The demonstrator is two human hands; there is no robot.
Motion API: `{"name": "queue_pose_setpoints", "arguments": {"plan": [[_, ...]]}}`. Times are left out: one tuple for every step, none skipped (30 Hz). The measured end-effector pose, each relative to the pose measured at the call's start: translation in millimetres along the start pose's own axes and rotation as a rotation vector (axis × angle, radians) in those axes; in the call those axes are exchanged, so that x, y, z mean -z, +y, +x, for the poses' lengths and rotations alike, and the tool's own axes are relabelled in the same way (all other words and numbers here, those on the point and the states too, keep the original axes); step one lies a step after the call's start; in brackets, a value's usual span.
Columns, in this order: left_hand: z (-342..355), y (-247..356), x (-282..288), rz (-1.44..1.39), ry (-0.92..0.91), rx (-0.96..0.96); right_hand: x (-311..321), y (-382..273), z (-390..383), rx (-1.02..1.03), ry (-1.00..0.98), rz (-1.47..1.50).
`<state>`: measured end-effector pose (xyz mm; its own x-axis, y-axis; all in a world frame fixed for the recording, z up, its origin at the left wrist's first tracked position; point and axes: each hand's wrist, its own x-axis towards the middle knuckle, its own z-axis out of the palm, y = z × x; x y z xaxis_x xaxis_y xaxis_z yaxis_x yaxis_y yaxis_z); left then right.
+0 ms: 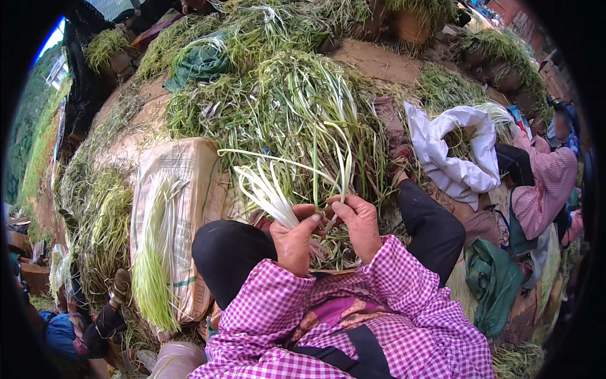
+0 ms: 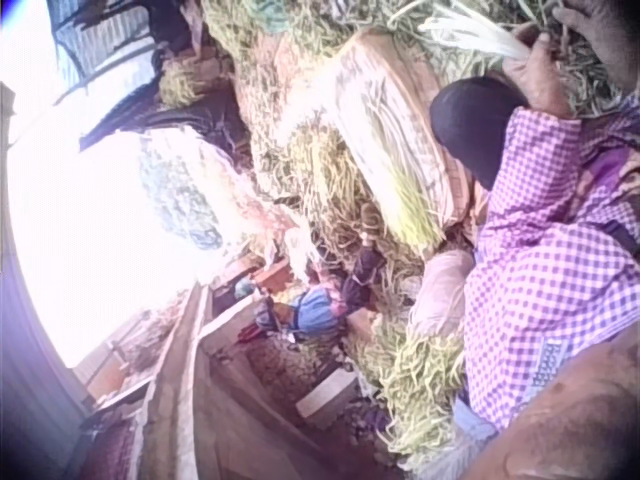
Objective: The person sits on the ground and sorts long green stalks by hand, separating them into bundles and placing them into a sack. The person repeatedly picks up stalks, aligns them, and transfers them to a nearby pile or bag.
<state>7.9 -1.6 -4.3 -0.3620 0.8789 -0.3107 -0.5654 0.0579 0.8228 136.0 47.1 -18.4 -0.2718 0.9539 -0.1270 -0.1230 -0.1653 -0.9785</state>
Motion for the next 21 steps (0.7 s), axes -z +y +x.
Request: {"name": "queue_pose_setpoints", "arguments": {"plan": [[-0.1, 0.8, 1.6, -0.033, -0.006, 0.027, 13.5, 4.0, 1.8, -0.021, 0.049, 0.147], [0.7, 2.3, 3.4, -0.067, -0.015, 0.051, 33.3, 5.2, 6.3, -0.027, 0.1, 0.168], [1.5, 3.6, 4.7, -0.103, -0.025, 0.075, 55.6, 5.0, 14.0, -0.038, 0.169, 0.188], [1.8, 6.2, 7.6, -0.089, -0.048, 0.126, 79.7, 3.1, 19.7, -0.036, 0.279, 0.17], [2.1, 7.8, 8.9, -0.039, -0.044, 0.134, 104.3, -1.3, 24.0, -0.042, 0.386, 0.167], [2.3, 8.4, 9.1, 0.003, -0.046, 0.136, 124.0, -5.0, 26.8, -0.003, 0.508, 0.187], [2.4, 8.9, 8.8, 0.04, -0.04, 0.137, 140.3, -10.1, 27.8, 0.022, 0.601, 0.192], [2.4, 8.8, 7.8, 0.078, -0.035, 0.14, 152.2, -16.5, 28.7, 0.04, 0.625, 0.193], [2.1, 8.3, 6.3, 0.119, -0.028, 0.146, 156.2, -21.3, 29.7, 0.097, 0.525, 0.164], [1.8, 7.0, 3.5, 0.155, -0.028, 0.087, 157.1, -29.3, 29.4, 0.063, 0.566, 0.11], [1.5, 5.1, 0.1, 0.193, -0.027, 0.028, 150.4, -35.6, 29.0, 0.1, 0.498, 0.077], [1.1, 3.9, -2.6, 0.226, -0.041, -0.046, 138.7, -41.9, 29.7, 0.133, 0.457, 0.028], [0.5, 3.9, -3.7, 0.238, -0.059, 0.009, 124.5, -49.5, 30.5, 0.163, 0.37, -0.022], [-0.4, 3.0, -6.0, 0.227, -0.109, 0.003, 108.5, -57.6, 30.3, 0.156, 0.303, -0.067], [-2.0, 1.5, -8.6, 0.215, -0.158, -0.004, 91.7, -65.1, 29.3, 0.143, 0.22, -0.119], [-3.1, 0.2, -11.1, 0.202, -0.208, -0.011, 74.7, -71.4, 28.4, 0.13, 0.138, -0.164], [-5.5, -0.2, -12.1, 0.219, -0.264, 0.024, 58.0, -76.1, 29.2, 0.121, 0.045, -0.244], [-7.0, -1.0, -14.2, 0.214, -0.334, 0.014, 43.4, -79.4, 29.6, 0.163, -0.08, -0.298], [-7.8, 0.0, -14.3, 0.207, -0.371, 0.074, 30.0, -80.3, 27.4, 0.159, -0.151, -0.394], [-8.6, 1.0, -14.9, 0.208, -0.412, 0.139, 19.6, -80.4, 27.1, 0.238, -0.276, -0.438], [-9.7, 4.2, -13.1, 0.228, -0.444, 0.132, 14.1, -80.7, 29.2, 0.381, -0.325, -0.556]]}}
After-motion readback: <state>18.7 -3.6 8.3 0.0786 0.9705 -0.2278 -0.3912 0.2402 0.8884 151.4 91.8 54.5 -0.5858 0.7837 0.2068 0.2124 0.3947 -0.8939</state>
